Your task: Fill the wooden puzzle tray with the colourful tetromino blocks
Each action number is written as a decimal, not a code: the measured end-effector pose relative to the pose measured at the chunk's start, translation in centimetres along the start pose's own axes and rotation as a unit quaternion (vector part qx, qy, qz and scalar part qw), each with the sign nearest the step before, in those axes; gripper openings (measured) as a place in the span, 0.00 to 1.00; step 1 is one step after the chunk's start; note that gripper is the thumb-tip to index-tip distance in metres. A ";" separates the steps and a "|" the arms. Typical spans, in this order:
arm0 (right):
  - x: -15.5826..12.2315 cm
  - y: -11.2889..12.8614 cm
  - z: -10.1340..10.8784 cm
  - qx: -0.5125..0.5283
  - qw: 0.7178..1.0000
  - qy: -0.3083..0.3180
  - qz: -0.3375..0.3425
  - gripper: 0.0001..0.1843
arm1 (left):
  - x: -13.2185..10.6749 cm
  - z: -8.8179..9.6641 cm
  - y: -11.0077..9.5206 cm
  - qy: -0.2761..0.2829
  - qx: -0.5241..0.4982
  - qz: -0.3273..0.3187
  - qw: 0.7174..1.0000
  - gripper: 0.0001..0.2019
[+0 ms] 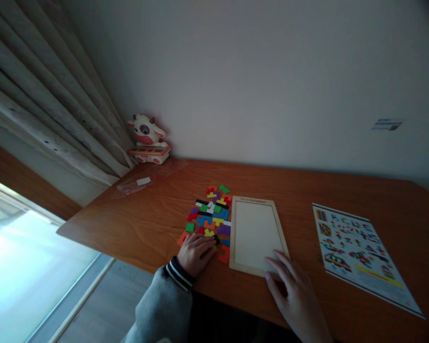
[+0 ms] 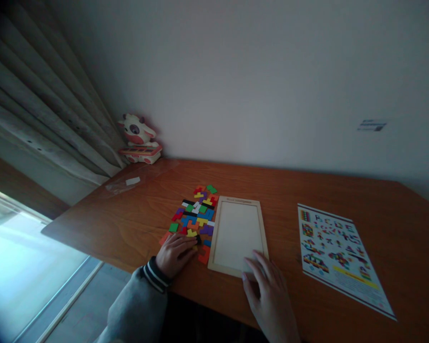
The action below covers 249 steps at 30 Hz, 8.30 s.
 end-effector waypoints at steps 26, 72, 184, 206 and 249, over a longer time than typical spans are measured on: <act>0.1 0.0 0.0 0.005 1.000 -0.005 -0.002 0.18 | -0.2 -0.2 0.1 -0.028 -0.034 -0.024 0.999 0.10; 0.0 0.0 0.1 0.004 1.000 0.005 -0.008 0.19 | 0.2 0.5 -0.5 -0.045 0.008 -0.032 0.998 0.14; -1.1 0.6 1.6 -0.068 0.996 -0.033 0.054 0.20 | -0.3 0.5 0.9 -0.041 -0.058 -0.046 0.996 0.11; -0.8 -0.2 1.4 -0.075 0.990 -0.014 0.117 0.21 | 2.0 -3.5 -3.6 -0.053 -0.112 0.137 0.983 0.09; 12.7 -2.9 -5.2 0.361 0.901 -0.015 -0.239 0.22 | 9.8 -12.2 -2.2 -0.001 -0.468 0.330 0.820 0.26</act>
Point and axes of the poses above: each hand's wrist, its own x-axis towards the middle knuckle, its own z-axis out of the back of the hand, y = z × x, the point moved 1 cm from there along x, towards the middle knuckle, and after that the axes turned 13 degrees about -y, right-handed, at the moved point
